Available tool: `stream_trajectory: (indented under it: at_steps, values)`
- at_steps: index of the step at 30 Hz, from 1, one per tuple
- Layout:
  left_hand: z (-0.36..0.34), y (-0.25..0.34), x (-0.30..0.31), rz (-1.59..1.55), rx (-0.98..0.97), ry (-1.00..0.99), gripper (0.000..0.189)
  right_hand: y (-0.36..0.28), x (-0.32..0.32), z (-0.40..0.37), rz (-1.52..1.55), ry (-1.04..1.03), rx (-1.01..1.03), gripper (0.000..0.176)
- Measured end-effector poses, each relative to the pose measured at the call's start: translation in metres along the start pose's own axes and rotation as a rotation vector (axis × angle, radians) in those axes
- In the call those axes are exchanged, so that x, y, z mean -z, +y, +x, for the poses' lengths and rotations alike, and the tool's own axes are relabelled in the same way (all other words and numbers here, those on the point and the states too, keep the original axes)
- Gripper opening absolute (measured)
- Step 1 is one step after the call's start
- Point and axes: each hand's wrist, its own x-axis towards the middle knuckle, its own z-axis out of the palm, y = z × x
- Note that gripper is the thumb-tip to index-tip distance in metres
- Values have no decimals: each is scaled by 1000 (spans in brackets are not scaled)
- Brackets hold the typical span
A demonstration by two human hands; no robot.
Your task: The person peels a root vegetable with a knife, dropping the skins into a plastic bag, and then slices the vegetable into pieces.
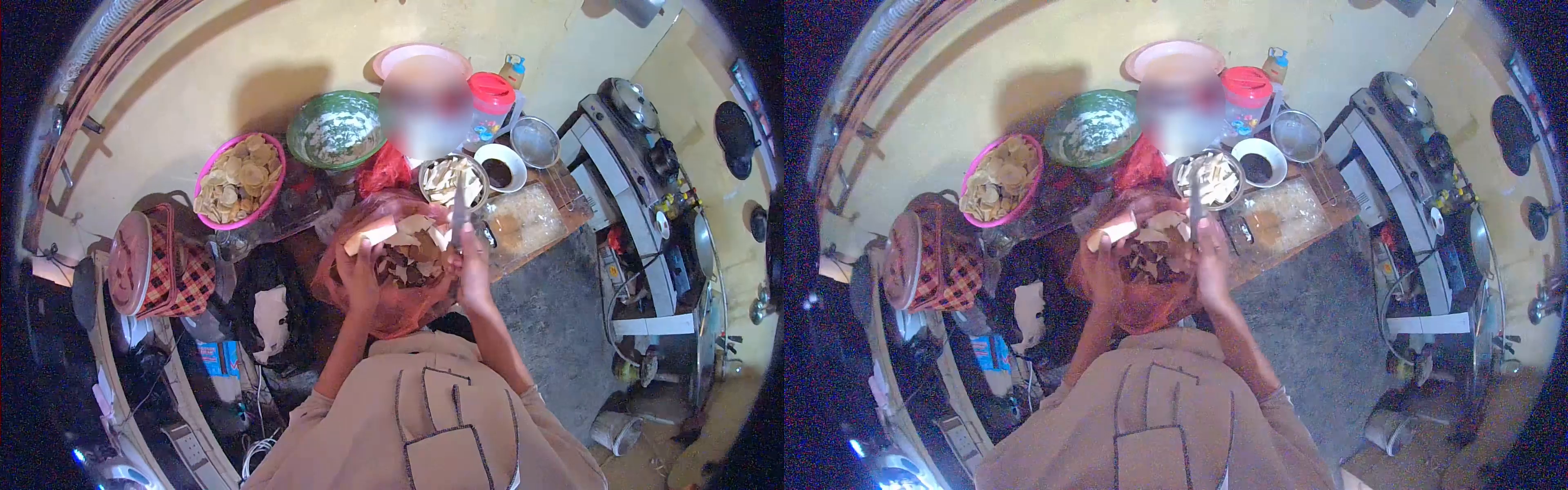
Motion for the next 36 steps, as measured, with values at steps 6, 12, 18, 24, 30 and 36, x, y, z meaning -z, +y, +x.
stream_trajectory:
  at_steps: [6, 12, 18, 24, 30, 36]
  values:
    - [-2, 17, -5, -156, 313, 162, 30, 53, 18, 35, -930, -170, -76, 45]
    - [12, 6, 15, -255, 507, -148, 41, 63, 16, 38, -726, -290, -133, 45]
    - [22, -15, 11, -197, 429, -181, 45, 47, 6, 22, -602, -364, 6, 45]
    - [15, -53, 21, 425, -14, -112, 61, 59, -18, -3, -392, -294, 231, 36]
    - [3, -57, 18, 548, -222, -144, 57, 62, -23, -9, -336, -216, 192, 33]
    - [2, -49, 20, 639, -364, -284, 55, 79, -16, -4, -382, -169, 211, 33]
